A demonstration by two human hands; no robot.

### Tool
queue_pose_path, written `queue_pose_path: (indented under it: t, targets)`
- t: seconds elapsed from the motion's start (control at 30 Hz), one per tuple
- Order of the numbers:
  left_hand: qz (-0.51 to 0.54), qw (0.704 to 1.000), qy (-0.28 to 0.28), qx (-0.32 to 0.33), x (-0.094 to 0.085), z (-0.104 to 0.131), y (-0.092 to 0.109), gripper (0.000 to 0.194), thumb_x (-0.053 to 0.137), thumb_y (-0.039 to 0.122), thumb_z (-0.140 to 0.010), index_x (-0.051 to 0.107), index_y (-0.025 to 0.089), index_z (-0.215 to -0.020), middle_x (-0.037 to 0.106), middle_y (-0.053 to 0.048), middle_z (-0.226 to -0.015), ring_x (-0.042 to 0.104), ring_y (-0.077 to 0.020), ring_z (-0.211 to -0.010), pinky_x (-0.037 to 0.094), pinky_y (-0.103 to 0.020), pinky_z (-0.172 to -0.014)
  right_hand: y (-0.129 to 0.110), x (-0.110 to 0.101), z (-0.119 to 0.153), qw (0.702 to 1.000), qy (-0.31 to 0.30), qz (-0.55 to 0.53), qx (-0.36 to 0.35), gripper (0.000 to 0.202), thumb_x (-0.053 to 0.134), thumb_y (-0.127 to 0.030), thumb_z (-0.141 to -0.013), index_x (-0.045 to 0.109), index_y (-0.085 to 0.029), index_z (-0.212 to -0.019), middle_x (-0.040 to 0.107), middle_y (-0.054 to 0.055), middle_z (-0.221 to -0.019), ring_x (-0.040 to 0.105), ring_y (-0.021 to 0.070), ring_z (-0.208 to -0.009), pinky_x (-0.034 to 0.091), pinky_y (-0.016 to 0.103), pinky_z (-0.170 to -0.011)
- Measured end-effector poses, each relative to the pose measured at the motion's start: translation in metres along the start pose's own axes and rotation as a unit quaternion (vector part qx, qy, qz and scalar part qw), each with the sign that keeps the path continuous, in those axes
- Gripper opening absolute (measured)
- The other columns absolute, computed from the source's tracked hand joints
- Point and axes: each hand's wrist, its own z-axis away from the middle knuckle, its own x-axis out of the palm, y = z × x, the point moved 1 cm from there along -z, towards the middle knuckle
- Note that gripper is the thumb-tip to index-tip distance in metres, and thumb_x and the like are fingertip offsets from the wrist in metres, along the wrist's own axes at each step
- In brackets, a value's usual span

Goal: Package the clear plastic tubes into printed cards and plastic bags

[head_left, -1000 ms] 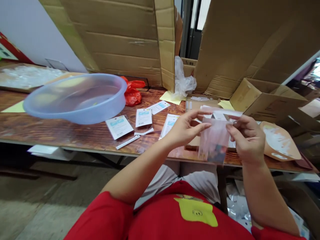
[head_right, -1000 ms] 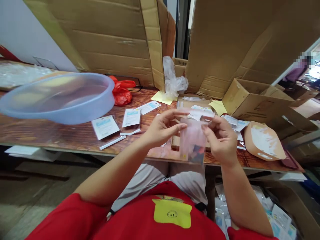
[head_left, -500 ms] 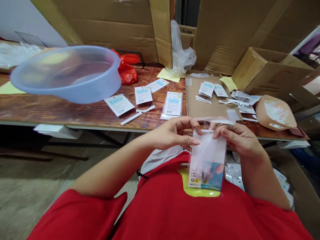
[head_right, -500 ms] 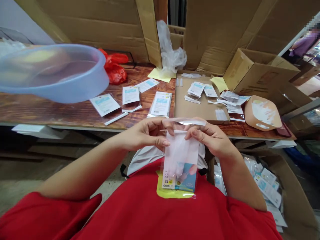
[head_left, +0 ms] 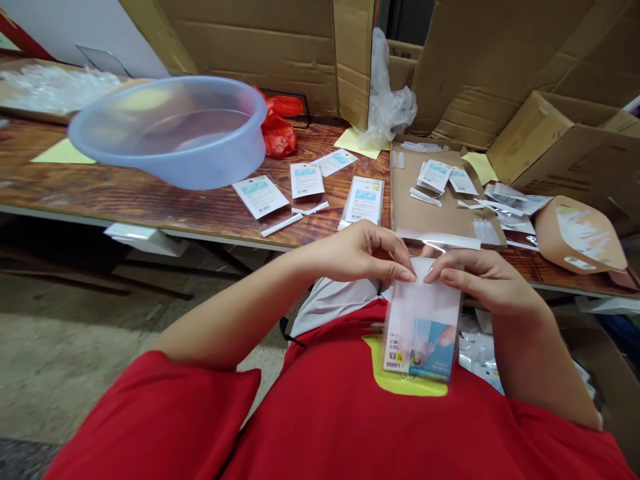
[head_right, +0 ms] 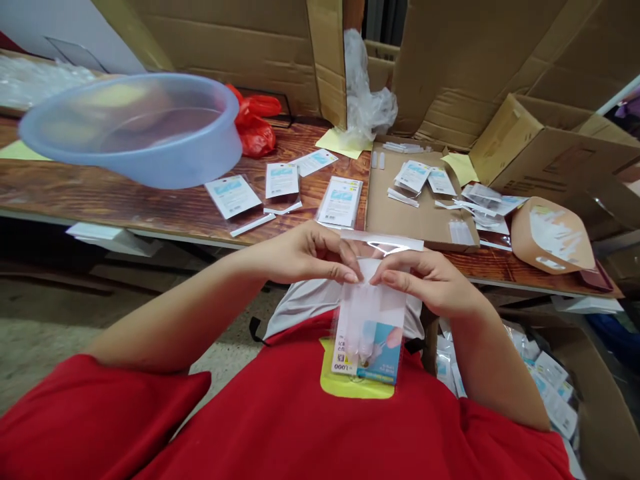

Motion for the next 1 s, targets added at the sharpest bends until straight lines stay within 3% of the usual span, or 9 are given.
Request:
queue_pose_path:
  t: [0.1, 0.17, 0.27, 0.4, 0.5, 0.63, 0.83, 1.0]
  targets:
    - [-0.058, 0.983, 0.139, 0.103, -0.003, -0.007, 0.002, 0.015, 0.081, 0.029, -0.080, 0.084, 0.023, -0.092, 0.074, -0.008, -0.092, 0.067, -0.0168, -0.088, 0.056, -0.027, -0.079, 0.002, -0.012, -0.005, 0.988, 0.106, 0.068, -0.084, 0.027, 0.074, -0.052, -0.088, 0.083, -0.027, -0.094, 0.076, 0.006, -0.092, 0.071, 0.0191, -0.086, 0.059, 0.028, -0.072]
    - [-0.087, 0.956, 0.218, 0.175, -0.005, -0.017, 0.003, 0.015, 0.084, 0.028, -0.077, 0.084, 0.026, -0.093, 0.071, -0.006, -0.091, 0.064, -0.0156, -0.090, 0.054, -0.026, -0.080, 0.004, -0.021, -0.009, 0.962, 0.200, 0.113, -0.146, 0.019, 0.078, -0.042, -0.087, 0.082, -0.030, -0.102, 0.076, 0.005, -0.091, 0.070, 0.0181, -0.083, 0.058, 0.029, -0.072]
    - [-0.107, 0.926, 0.271, 0.242, -0.008, -0.034, 0.007, 0.015, 0.084, 0.030, -0.078, 0.084, 0.030, -0.093, 0.071, -0.005, -0.090, 0.064, -0.0148, -0.087, 0.054, -0.026, -0.077, 0.005, -0.032, -0.017, 0.917, 0.296, 0.172, -0.206, 0.020, 0.081, -0.036, -0.084, 0.081, -0.031, -0.103, 0.074, 0.003, -0.085, 0.068, 0.0169, -0.076, 0.057, 0.030, -0.068]
    - [-0.123, 0.907, 0.303, 0.265, -0.011, -0.058, 0.016, 0.014, 0.084, 0.028, -0.078, 0.084, 0.031, -0.092, 0.075, -0.003, -0.087, 0.066, -0.0143, -0.082, 0.055, -0.027, -0.079, 0.002, -0.045, -0.022, 0.893, 0.340, 0.210, -0.207, 0.021, 0.078, -0.040, -0.086, 0.080, -0.029, -0.104, 0.077, 0.004, -0.095, 0.071, 0.0201, -0.086, 0.061, 0.037, -0.078]
    - [-0.120, 0.904, 0.319, 0.259, -0.012, -0.073, 0.020, 0.016, 0.084, 0.022, -0.077, 0.083, 0.030, -0.091, 0.076, -0.003, -0.089, 0.068, -0.0142, -0.084, 0.055, -0.028, -0.082, 0.001, -0.056, -0.024, 0.895, 0.337, 0.218, -0.198, 0.022, 0.076, -0.038, -0.089, 0.079, -0.028, -0.108, 0.077, 0.004, -0.106, 0.072, 0.0208, -0.097, 0.060, 0.039, -0.089]
    - [-0.063, 0.919, 0.315, 0.230, -0.013, -0.091, 0.019, 0.013, 0.082, 0.019, -0.079, 0.083, 0.026, -0.090, 0.078, -0.003, -0.093, 0.069, -0.0142, -0.086, 0.057, -0.028, -0.081, 0.002, -0.069, -0.031, 0.898, 0.330, 0.217, -0.193, 0.018, 0.074, -0.031, -0.091, 0.079, -0.027, -0.107, 0.077, 0.004, -0.106, 0.072, 0.0195, -0.097, 0.060, 0.036, -0.087]
    - [0.051, 0.960, 0.269, 0.056, -0.022, -0.107, 0.012, 0.019, 0.083, 0.026, -0.079, 0.082, 0.019, -0.097, 0.077, -0.007, -0.095, 0.072, -0.0151, -0.083, 0.061, -0.032, -0.079, 0.015, -0.083, -0.043, 0.931, 0.296, 0.166, -0.133, 0.017, 0.072, -0.038, -0.091, 0.081, -0.025, -0.100, 0.077, 0.003, -0.098, 0.071, 0.0168, -0.091, 0.059, 0.032, -0.083]
    - [0.100, 0.977, 0.183, -0.053, -0.037, -0.120, 0.004, 0.009, 0.077, 0.014, -0.082, 0.081, 0.014, -0.091, 0.074, -0.008, -0.089, 0.073, -0.0145, -0.078, 0.062, -0.034, -0.082, 0.038, -0.094, -0.056, 0.960, 0.257, 0.088, -0.068, 0.019, 0.079, -0.040, -0.084, 0.082, -0.022, -0.089, 0.077, 0.003, -0.088, 0.071, 0.0159, -0.082, 0.060, 0.032, -0.078]
